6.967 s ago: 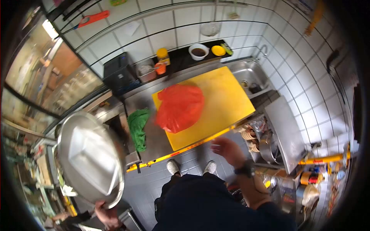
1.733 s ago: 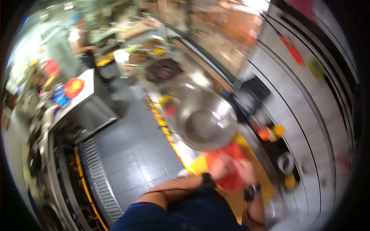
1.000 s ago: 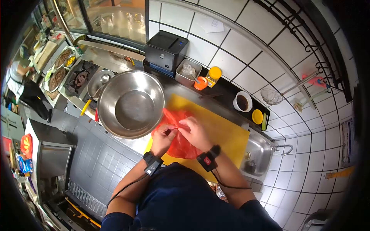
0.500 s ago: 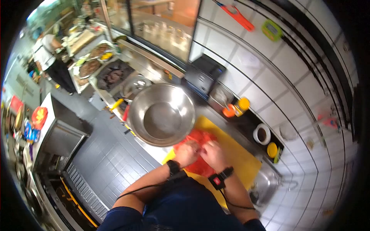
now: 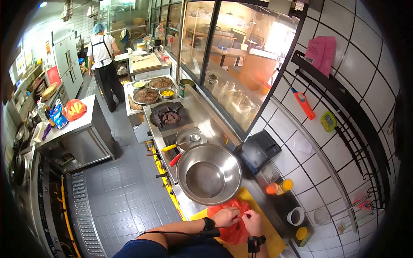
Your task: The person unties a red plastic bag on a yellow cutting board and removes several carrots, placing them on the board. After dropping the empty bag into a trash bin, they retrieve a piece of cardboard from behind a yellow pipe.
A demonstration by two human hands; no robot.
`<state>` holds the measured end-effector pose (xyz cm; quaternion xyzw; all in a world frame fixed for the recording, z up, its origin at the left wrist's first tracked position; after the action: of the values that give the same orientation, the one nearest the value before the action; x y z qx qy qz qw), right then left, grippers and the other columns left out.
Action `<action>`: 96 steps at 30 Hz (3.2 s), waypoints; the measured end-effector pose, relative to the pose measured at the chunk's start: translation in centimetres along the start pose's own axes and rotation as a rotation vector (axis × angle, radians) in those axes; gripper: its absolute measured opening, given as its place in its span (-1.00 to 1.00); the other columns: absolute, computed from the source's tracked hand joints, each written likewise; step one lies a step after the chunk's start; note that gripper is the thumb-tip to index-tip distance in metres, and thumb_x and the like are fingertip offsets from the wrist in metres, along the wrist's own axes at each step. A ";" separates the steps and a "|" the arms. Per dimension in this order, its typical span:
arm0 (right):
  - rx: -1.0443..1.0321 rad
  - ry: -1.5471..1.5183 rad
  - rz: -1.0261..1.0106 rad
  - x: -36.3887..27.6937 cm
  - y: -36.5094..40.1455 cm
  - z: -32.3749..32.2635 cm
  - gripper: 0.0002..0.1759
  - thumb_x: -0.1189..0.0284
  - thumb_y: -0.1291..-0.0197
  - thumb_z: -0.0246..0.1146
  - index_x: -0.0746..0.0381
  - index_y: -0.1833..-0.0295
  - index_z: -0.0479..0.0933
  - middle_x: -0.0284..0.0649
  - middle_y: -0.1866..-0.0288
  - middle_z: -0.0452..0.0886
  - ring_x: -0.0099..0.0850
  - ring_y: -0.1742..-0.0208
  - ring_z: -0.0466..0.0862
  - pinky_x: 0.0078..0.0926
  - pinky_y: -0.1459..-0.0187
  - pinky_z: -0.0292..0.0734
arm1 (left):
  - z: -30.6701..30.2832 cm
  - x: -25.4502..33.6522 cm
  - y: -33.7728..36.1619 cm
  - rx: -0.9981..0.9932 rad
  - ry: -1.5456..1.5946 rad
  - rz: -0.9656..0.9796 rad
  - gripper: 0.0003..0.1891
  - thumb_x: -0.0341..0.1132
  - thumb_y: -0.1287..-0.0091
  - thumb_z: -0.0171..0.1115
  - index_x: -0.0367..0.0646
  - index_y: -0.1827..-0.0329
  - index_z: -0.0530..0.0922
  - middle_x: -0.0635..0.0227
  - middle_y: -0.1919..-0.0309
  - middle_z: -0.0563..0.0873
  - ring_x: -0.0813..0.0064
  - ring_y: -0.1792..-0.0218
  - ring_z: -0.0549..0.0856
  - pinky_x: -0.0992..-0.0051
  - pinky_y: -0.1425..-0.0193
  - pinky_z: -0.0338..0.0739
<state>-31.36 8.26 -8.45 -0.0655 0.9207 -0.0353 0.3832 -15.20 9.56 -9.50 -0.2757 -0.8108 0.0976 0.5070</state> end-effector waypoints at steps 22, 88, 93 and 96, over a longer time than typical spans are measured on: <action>-0.014 -0.283 0.101 0.6 1.4 1.1 -0.90 0.71 -0.17 0.24 0.34 0.21 0.57 -0.32 0.29 0.63 -0.51 0.21 0.62 -0.52 0.08 0.55 | 0.1 1.5 0.6 0.048 0.060 -0.057 -0.86 -0.37 -0.28 0.24 -0.27 0.23 0.56 0.06 0.25 0.62 -0.01 0.16 0.66 0.13 0.06 0.58; 0.194 -0.421 0.256 1.5 2.4 -0.4 -0.81 0.40 -0.33 0.28 0.31 0.11 0.51 -0.16 0.23 0.66 -0.36 0.19 0.67 -0.37 0.13 0.56 | 1.0 0.3 0.8 -0.288 0.434 -0.274 -0.91 -0.56 -0.18 0.29 -0.26 0.30 0.55 0.07 0.00 0.61 0.15 -0.07 0.61 0.27 -0.18 0.49; 0.230 -0.401 0.217 3.8 2.5 0.8 -0.84 0.45 -0.31 0.28 0.30 0.11 0.51 -0.13 0.27 0.65 -0.31 0.24 0.68 -0.37 0.16 0.57 | -0.3 2.1 0.1 -0.184 0.353 -0.063 -0.84 -0.53 -0.20 0.38 -0.26 0.35 0.51 0.08 0.00 0.62 0.21 -0.03 0.62 0.31 -0.15 0.49; 0.222 -0.391 0.225 4.6 3.0 0.9 -0.83 0.44 -0.32 0.28 0.30 0.09 0.51 -0.10 0.28 0.66 -0.26 0.25 0.70 -0.34 0.16 0.59 | -1.2 2.2 0.3 -0.089 0.464 -0.044 -0.82 -0.52 -0.22 0.41 -0.24 0.38 0.50 0.17 0.06 0.65 0.36 0.06 0.65 0.43 -0.08 0.49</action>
<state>-34.19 10.51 -12.68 0.0744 0.8211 -0.0801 0.5602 -14.79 10.90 -7.36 -0.2954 -0.6817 -0.0152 0.6692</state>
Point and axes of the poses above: each hand's wrist, its own y-axis away from the middle knuckle, its own z-axis out of the palm, x = y × z, the point moved 6 cm from there along -y, towards the middle knuckle
